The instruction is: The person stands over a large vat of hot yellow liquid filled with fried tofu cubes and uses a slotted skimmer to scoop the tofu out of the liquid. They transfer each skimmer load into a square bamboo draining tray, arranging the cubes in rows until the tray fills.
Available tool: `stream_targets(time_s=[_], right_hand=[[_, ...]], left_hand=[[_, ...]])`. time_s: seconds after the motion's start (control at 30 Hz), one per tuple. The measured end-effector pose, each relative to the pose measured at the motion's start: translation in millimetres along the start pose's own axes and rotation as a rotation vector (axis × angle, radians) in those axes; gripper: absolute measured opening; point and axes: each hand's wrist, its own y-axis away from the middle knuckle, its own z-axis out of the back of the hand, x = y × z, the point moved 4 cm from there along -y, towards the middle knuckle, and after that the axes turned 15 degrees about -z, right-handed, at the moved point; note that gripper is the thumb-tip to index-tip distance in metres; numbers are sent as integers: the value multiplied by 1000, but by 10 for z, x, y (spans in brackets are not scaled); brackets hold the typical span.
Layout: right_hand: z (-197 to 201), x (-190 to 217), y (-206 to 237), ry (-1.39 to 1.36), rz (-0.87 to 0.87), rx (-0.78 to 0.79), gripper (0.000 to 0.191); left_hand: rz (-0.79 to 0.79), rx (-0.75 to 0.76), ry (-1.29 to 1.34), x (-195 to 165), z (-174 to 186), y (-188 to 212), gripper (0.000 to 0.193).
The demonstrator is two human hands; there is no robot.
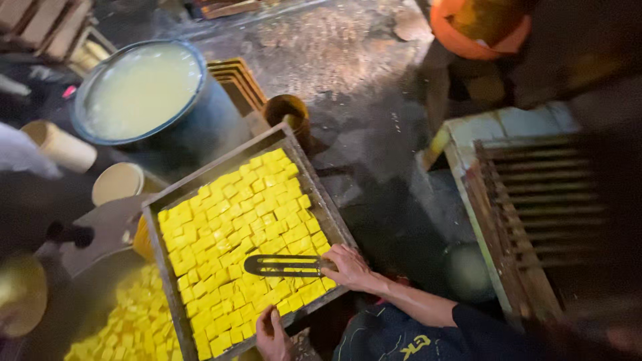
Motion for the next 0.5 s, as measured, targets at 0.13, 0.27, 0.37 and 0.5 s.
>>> stream_targets(time_s=[0.13,0.27,0.37,0.5], right_hand=[[134,110,-293,-95,109,58,32],[180,205,-733,-155,288,198,29],[82,223,-1150,-131,409,341,30],[-269,178,-1590,-37,719,477,35]], left_hand=[[-198,-111,96,44,42,159,36],[187,-251,-339,-54,207,389,36],[-39,-453,-447,-353,-8,593,30],[80,-687,-531,-636,-451,863,27]])
